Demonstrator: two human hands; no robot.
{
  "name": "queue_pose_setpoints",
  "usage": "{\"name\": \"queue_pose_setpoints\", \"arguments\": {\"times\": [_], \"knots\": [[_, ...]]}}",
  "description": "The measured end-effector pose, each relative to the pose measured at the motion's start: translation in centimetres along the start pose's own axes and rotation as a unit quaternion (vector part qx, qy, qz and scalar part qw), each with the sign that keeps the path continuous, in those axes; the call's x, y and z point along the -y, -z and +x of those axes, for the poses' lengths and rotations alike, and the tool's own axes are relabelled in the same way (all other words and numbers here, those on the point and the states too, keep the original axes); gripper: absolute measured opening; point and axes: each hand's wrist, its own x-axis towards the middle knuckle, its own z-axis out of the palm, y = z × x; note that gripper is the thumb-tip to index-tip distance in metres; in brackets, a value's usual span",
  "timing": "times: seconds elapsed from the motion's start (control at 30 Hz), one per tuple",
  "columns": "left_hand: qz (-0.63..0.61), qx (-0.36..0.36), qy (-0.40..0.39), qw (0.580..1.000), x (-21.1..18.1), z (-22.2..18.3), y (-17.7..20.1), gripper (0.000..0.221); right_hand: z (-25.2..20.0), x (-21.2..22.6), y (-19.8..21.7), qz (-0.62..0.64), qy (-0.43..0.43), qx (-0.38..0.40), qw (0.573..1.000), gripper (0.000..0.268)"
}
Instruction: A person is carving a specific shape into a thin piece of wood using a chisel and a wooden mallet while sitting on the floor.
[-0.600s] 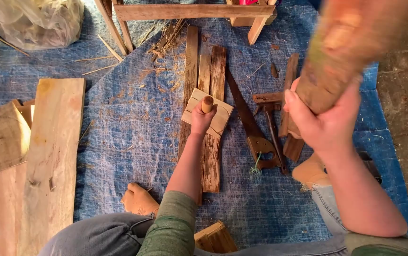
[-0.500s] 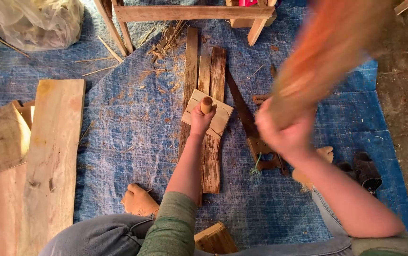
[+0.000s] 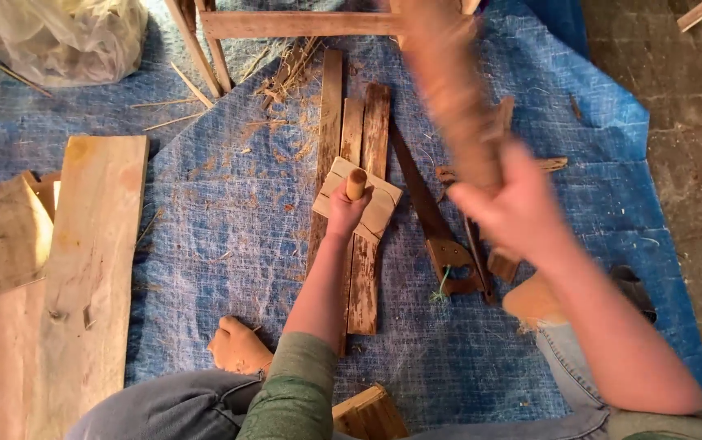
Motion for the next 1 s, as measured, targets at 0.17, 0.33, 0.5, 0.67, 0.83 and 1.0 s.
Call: {"name": "queue_pose_setpoints", "arguments": {"times": [0.17, 0.33, 0.5, 0.67, 0.83, 1.0], "knots": [[0.016, -0.001, -0.001, 1.0, -2.2, -0.1, 0.0, 0.021, -0.4, 3.4, 4.6, 0.181, 0.186, -0.099, 0.961, 0.053], [0.034, 0.01, -0.015, 0.999, -0.9, -0.6, 0.1, 0.018, -1.1, -6.7, -7.3, 0.191, 0.285, 0.059, 0.937, 0.035], [0.074, 0.095, -0.029, 0.992, 5.6, -1.7, -0.8, 0.017, -1.3, -6.4, -7.2, -0.163, -0.125, 0.254, 0.945, 0.061], [0.037, 0.096, -0.035, 0.994, -1.9, -1.6, -0.2, 0.014, 1.2, 2.9, 2.1, 0.097, 0.007, 0.012, 0.995, 0.034], [0.086, 0.077, -0.019, 0.993, -2.9, -1.0, 0.4, 0.011, -0.1, -0.7, 0.1, 0.167, 0.133, -0.135, 0.968, 0.031], [0.071, 0.04, -0.018, 0.997, -0.9, -0.7, 0.2, 0.017, -4.1, -10.7, -8.5, -0.036, -0.249, 0.152, 0.956, 0.063]]}}
